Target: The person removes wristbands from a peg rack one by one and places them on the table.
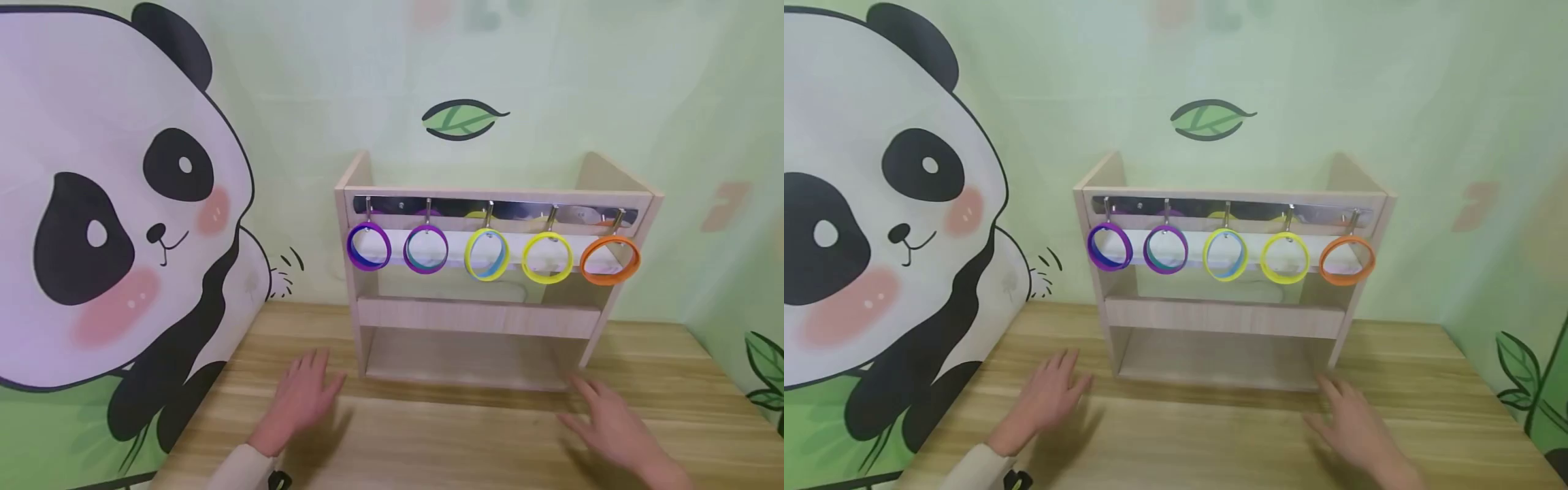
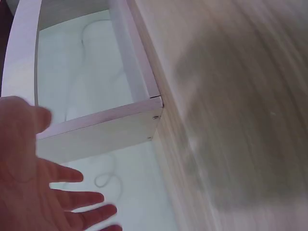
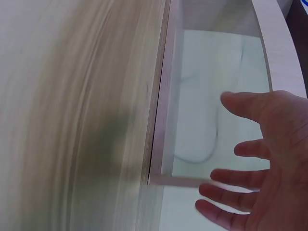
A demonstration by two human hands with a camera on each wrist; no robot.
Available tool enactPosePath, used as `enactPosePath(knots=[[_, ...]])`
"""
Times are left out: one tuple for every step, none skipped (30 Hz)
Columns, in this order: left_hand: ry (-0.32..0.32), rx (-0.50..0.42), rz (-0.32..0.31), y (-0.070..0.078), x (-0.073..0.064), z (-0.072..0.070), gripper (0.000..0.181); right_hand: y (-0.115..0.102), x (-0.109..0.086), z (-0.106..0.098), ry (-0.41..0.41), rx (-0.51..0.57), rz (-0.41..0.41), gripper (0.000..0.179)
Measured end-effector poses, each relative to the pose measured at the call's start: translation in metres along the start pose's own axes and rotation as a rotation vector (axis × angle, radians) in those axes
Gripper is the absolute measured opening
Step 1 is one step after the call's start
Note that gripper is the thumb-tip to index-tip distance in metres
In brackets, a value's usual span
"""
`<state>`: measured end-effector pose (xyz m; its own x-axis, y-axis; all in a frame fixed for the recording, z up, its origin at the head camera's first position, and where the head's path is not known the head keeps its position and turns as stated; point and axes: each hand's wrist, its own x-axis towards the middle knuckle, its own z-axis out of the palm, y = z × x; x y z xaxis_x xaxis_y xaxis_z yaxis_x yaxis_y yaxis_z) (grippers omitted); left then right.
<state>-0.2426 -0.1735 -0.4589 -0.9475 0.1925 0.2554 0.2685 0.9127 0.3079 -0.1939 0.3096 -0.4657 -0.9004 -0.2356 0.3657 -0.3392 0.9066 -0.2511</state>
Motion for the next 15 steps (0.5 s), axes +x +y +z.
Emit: enactPosePath(knots=[[0.02,-0.021,-0.001,0.001,0.003,-0.001,0.063,-0.002,0.002,0.0,0.014,0.0,-0.009,0.064],[0.034,-0.043,-0.004,0.003,0.007,-0.002,0.063,-0.005,0.004,0.0,0.018,0.008,-0.009,0.061],[0.047,-0.062,-0.009,0.004,0.01,-0.003,0.062,-0.008,0.007,0.0,0.016,0.016,-0.004,0.058],[0.055,-0.081,-0.019,0.006,0.012,-0.004,0.062,-0.012,0.009,-0.001,0.013,0.026,0.005,0.055],[0.056,-0.102,-0.036,0.007,0.015,-0.006,0.062,-0.016,0.011,-0.001,0.011,0.039,0.012,0.051],[0.061,-0.121,-0.051,0.008,0.017,-0.007,0.062,-0.021,0.013,-0.001,0.009,0.047,0.017,0.048],[0.067,-0.145,-0.068,0.009,0.02,-0.009,0.061,-0.025,0.014,0.0,0.009,0.056,0.016,0.045],[0.077,-0.17,-0.076,0.011,0.022,-0.011,0.061,-0.029,0.016,0.0,0.012,0.066,0.014,0.042],[0.089,-0.195,-0.083,0.012,0.025,-0.013,0.06,-0.033,0.018,0.001,0.021,0.072,0.009,0.039],[0.096,-0.219,-0.09,0.013,0.028,-0.015,0.06,-0.038,0.02,0.001,0.031,0.078,0.001,0.037],[0.104,-0.24,-0.094,0.015,0.031,-0.017,0.061,-0.042,0.023,0.001,0.04,0.082,-0.006,0.035],[0.112,-0.256,-0.09,0.017,0.034,-0.02,0.061,-0.046,0.025,0.001,0.046,0.087,-0.015,0.034],[0.112,-0.269,-0.091,0.019,0.037,-0.022,0.062,-0.05,0.027,0.001,0.053,0.09,-0.02,0.033],[0.109,-0.276,-0.094,0.021,0.041,-0.024,0.064,-0.054,0.029,0.001,0.058,0.094,-0.022,0.031],[0.103,-0.28,-0.096,0.023,0.044,-0.026,0.065,-0.059,0.032,0.001,0.063,0.101,-0.032,0.031]])
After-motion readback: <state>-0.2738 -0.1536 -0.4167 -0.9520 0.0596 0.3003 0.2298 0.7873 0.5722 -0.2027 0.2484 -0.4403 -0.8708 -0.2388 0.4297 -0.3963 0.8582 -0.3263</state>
